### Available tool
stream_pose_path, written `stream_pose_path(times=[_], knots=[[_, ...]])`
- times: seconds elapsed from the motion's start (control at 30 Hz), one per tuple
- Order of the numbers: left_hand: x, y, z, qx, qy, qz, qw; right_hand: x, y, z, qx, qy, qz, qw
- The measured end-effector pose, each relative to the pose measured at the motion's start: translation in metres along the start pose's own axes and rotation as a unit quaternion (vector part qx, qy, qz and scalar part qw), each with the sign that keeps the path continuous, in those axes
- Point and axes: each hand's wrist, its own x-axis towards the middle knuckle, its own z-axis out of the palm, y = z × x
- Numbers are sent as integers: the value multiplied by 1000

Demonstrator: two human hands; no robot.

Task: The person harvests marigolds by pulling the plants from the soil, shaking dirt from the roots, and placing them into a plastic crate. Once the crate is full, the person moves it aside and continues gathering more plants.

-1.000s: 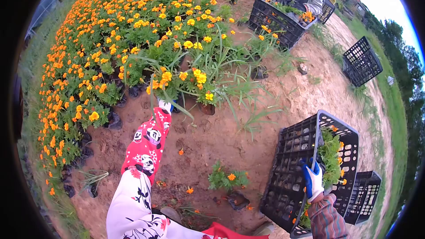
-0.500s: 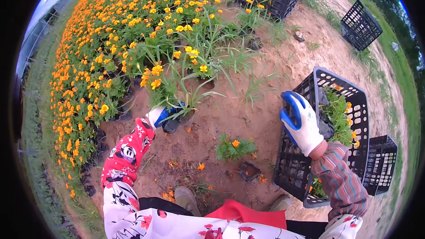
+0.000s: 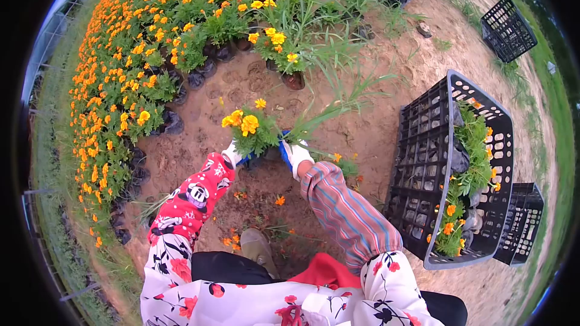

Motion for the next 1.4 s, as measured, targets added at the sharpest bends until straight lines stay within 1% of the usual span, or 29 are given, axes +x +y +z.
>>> stream_pose_path(times=[0.07, 0.17, 0.2, 0.3, 0.33, 0.37, 0.43, 0.47, 0.5, 0.53, 0.57, 0.63, 0.7, 0.77, 0.8, 0.83, 0.87, 0.9, 0.93, 1.0, 1.03, 1.1, 1.13, 1.17, 1.2, 1.23, 1.3, 1.37, 1.4], knots=[[2, 12, 2, -13, -7, 4, 1000, -9, -14, -3, -79, 25, 35, 996], [4, 29, 6, -26, -6, 18, 999, -9, -16, -5, -169, 15, -115, 979], [5, 31, 7, -24, -3, 24, 999, -2, -3, 3, -176, 31, -114, 977], [6, 10, 4, -59, -20, -14, 998, 8, 14, 12, -87, 6, -91, 992], [5, 11, -7, -182, -39, -62, 981, 7, 3, 7, -41, -11, -56, 998], [-3, 9, -26, 227, -89, 4, 970, 5, -7, 2, 3, -25, -20, 999], [-11, -1, -42, 131, -27, -90, 987, 13, 10, 5, 255, -89, 59, 961], [-25, -38, -38, 164, 30, -62, 984, 4, -7, -4, 189, -84, 33, 978], [-29, -27, -48, 197, 85, -32, 976, 1, -6, -3, 196, -84, 35, 976], [-31, -16, -59, 148, 67, -108, 981, -2, -7, -3, 286, -76, 64, 953], [-46, 22, -68, -164, 136, -229, 950, -3, -10, -6, 370, -69, 90, 922], [-61, 55, -97, 135, 7, -378, 916, -19, -34, -22, 430, -26, 96, 897], [-76, 93, -101, 325, -130, -371, 860, -36, -47, -39, 485, -39, 97, 868], [-89, 141, -89, 180, -114, -280, 936, -53, -50, -47, 543, -66, 138, 826], [-92, 152, -72, 36, -47, -189, 980, -64, -37, -43, 545, -73, 137, 824], [-92, 159, -55, -107, 22, -90, 990, -79, -18, -35, 509, -97, 98, 849], [-87, 161, -39, -385, -40, -141, 911, -91, 0, -25, 472, -124, 58, 871], [-87, 154, -26, -630, -96, -176, 750, -104, -14, -23, 484, -186, -1, 855], [-101, 126, -7, -627, -86, -175, 754, -118, -29, -20, 495, -247, -57, 831], [-124, 82, 25, -742, -144, -189, 627, -145, -27, -23, 471, -242, 12, 848], [-127, 76, 36, -742, -141, -186, 628, -155, -29, -29, 615, -288, 191, 709], [-120, 118, 38, -440, -225, -95, 864, -179, 10, -27, 424, -296, 71, 853], [-116, 144, 34, -250, -247, -40, 935, -183, 5, -23, 494, -289, 166, 803], [-111, 170, 23, -28, -243, 14, 970, -187, -1, -19, 558, -264, 259, 743], [-119, 176, 29, 0, -157, 34, 987, -188, 2, -16, 557, -245, 243, 755], [-123, 179, 31, -20, -206, -32, 978, -193, 7, -13, 557, -227, 228, 766], [-132, 172, 40, 12, -138, -20, 990, -195, 2, -5, 573, -197, 254, 754], [-135, 166, 46, 6, -97, -3, 995, -199, -28, -9, 563, -58, 296, 769], [-135, 163, 45, 7, -57, 23, 998, -197, -27, -9, 562, -63, 285, 774]])
